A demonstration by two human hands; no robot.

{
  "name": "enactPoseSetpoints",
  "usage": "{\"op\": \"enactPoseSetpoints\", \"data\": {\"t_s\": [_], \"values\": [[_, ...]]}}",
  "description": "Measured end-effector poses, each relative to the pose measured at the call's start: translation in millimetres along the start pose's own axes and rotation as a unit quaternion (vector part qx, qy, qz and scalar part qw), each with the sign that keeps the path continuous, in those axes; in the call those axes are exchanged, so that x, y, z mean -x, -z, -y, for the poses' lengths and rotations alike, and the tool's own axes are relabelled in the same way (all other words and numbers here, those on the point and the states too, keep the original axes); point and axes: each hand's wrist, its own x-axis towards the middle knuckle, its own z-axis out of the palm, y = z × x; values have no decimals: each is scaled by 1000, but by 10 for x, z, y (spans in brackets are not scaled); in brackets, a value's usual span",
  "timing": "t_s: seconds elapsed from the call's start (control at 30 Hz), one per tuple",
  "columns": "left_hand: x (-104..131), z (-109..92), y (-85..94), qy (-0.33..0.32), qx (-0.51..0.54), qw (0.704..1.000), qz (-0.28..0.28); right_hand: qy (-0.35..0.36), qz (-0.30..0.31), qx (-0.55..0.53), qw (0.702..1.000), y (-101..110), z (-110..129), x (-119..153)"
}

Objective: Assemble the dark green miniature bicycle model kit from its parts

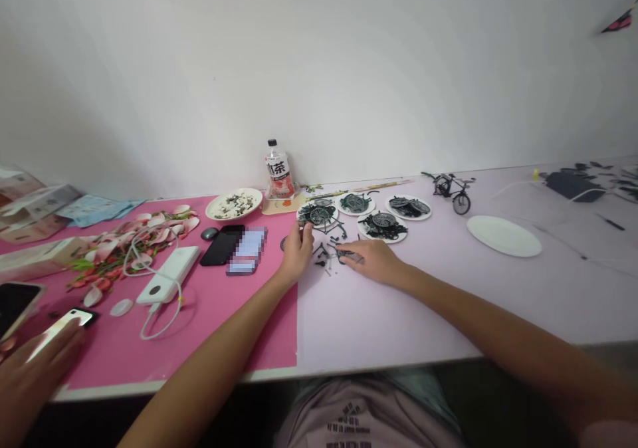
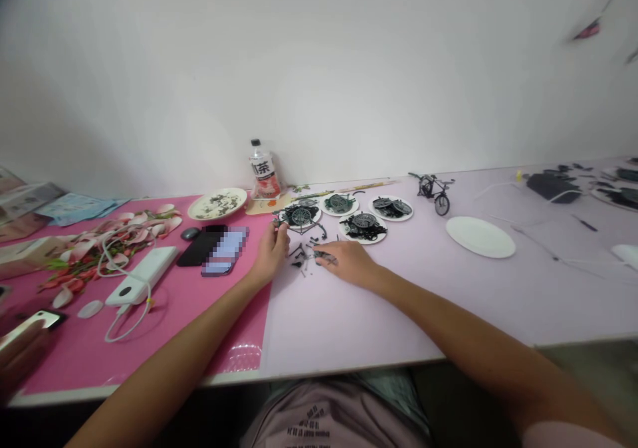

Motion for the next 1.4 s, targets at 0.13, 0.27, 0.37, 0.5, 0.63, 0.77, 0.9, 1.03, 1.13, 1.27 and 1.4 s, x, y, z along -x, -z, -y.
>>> {"op": "enactPoseSetpoints", "data": {"t_s": [0.13, 0.27, 0.37, 0.5, 0.63, 0.77, 0.9, 1.03, 1.13, 1.27, 1.4], "values": [[17, -80, 8, -2, 21, 999, 24, 10, -17, 40, 999, -77, -6, -11], [-7, -161, 81, -2, -22, 1000, 5, 4, -47, 56, 997, -82, 36, -13], [-12, -176, 107, 0, -38, 999, -1, 34, -13, 49, 998, -51, 131, 25], [32, -165, 71, -14, -45, 999, 8, 83, 56, 56, 993, -44, 286, 72], [86, -142, 9, -23, -30, 999, 10, 104, 101, 96, 985, -45, 382, 55], [93, -90, -32, -26, -22, 999, 26, 118, 124, 108, 979, -18, 407, 29], [75, -54, -42, -20, -20, 999, 30, 140, 99, 99, 980, -35, 374, 38], [72, -85, -22, -19, -47, 999, 12, 142, 51, 78, 986, -108, 292, 53], [80, -119, -6, -20, -79, 997, 3, 145, 22, 62, 987, -163, 234, 53], [83, -123, -12, -20, -99, 995, -6, 142, 8, 58, 988, -203, 199, 47], [84, -124, -29, -16, -93, 996, -2, 149, -1, 54, 987, -211, 187, 48]]}}
